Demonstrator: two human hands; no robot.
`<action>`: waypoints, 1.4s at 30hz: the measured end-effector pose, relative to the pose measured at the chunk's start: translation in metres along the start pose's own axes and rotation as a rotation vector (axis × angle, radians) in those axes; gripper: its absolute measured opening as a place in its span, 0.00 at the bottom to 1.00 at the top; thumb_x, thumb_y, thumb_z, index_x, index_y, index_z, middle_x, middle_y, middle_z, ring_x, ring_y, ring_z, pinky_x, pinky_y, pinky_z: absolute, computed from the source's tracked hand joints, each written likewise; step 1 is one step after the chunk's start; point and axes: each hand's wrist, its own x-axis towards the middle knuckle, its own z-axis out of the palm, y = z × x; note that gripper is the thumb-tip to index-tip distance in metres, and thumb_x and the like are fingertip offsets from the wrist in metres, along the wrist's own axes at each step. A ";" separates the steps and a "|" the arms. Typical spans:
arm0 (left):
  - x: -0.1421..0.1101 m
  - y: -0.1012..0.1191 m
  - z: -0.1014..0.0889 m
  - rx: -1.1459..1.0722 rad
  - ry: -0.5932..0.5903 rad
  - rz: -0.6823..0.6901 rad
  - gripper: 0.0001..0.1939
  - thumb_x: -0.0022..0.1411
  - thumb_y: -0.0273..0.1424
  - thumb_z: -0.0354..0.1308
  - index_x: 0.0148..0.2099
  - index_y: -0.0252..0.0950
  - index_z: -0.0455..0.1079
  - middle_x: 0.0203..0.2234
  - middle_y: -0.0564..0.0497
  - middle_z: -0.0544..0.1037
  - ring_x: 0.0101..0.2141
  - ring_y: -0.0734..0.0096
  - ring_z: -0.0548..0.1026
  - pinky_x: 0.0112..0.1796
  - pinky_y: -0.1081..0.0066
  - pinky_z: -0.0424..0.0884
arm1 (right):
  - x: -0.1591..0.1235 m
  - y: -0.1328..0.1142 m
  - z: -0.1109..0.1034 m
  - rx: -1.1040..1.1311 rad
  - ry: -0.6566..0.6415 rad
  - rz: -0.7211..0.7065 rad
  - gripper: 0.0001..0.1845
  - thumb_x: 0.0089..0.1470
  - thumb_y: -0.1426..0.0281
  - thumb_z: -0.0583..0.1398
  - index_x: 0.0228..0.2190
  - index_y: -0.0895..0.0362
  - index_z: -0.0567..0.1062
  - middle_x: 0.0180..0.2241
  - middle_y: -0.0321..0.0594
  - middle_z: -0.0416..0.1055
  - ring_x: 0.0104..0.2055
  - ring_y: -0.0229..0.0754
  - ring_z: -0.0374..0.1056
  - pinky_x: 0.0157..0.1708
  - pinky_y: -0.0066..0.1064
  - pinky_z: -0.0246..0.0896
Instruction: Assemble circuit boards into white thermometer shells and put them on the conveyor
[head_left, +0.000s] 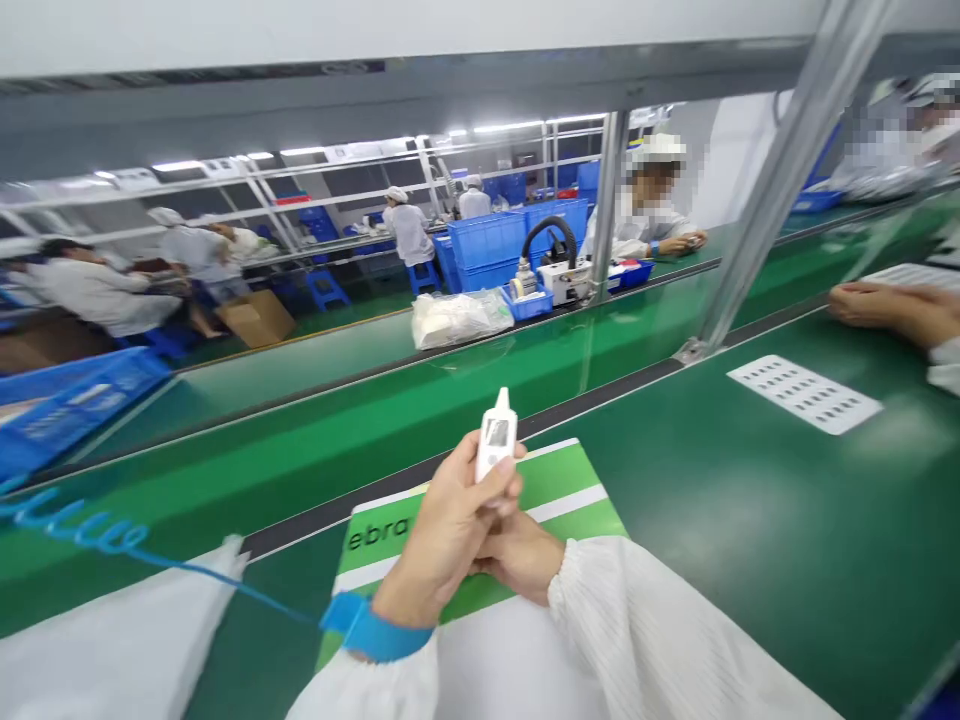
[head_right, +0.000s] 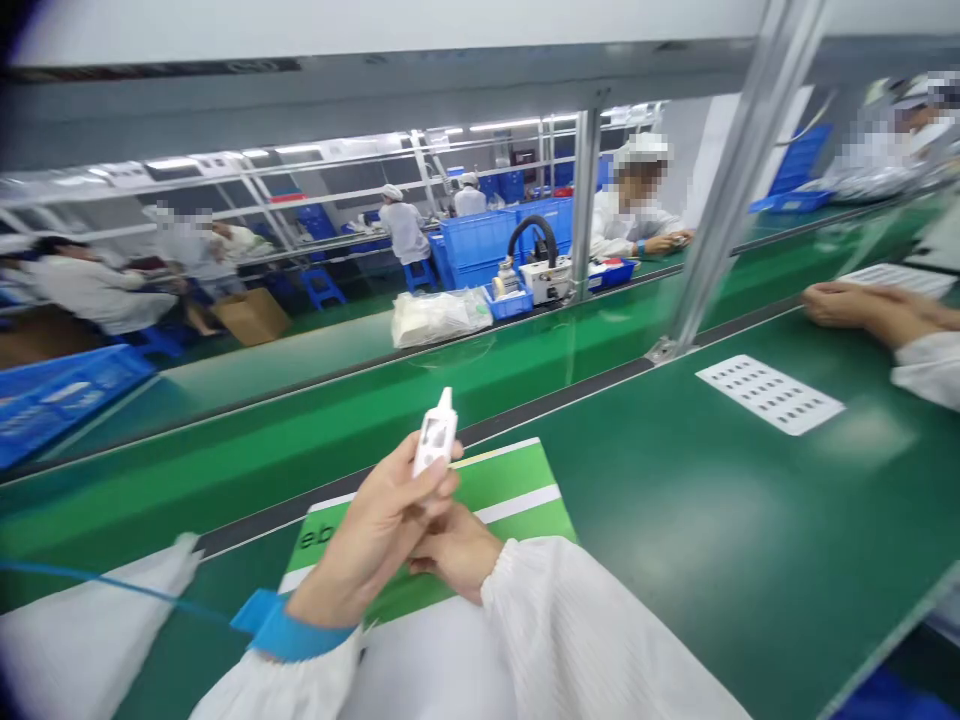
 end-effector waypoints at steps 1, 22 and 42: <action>-0.001 0.000 -0.001 0.021 0.001 -0.033 0.14 0.62 0.38 0.61 0.47 0.36 0.68 0.22 0.57 0.62 0.22 0.82 0.57 0.23 0.81 0.56 | 0.001 -0.005 -0.002 -0.007 0.030 -0.026 0.15 0.37 0.68 0.73 0.28 0.59 0.75 0.26 0.36 0.68 0.28 0.35 0.60 0.31 0.31 0.52; -0.001 -0.028 -0.008 0.155 -0.073 -0.230 0.28 0.59 0.49 0.60 0.60 0.53 0.67 0.51 0.50 0.73 0.49 0.61 0.71 0.50 0.66 0.68 | 0.006 -0.070 -0.046 0.038 0.251 -0.264 0.21 0.52 0.50 0.64 0.38 0.54 0.76 0.35 0.37 0.65 0.25 0.31 0.52 0.21 0.25 0.47; -0.014 -0.008 0.002 0.067 -0.140 -0.284 0.26 0.61 0.46 0.59 0.60 0.48 0.69 0.46 0.47 0.77 0.47 0.60 0.73 0.52 0.61 0.68 | 0.002 -0.068 -0.045 0.074 0.128 -0.302 0.18 0.52 0.52 0.65 0.31 0.54 0.72 0.37 0.38 0.64 0.33 0.36 0.59 0.26 0.27 0.51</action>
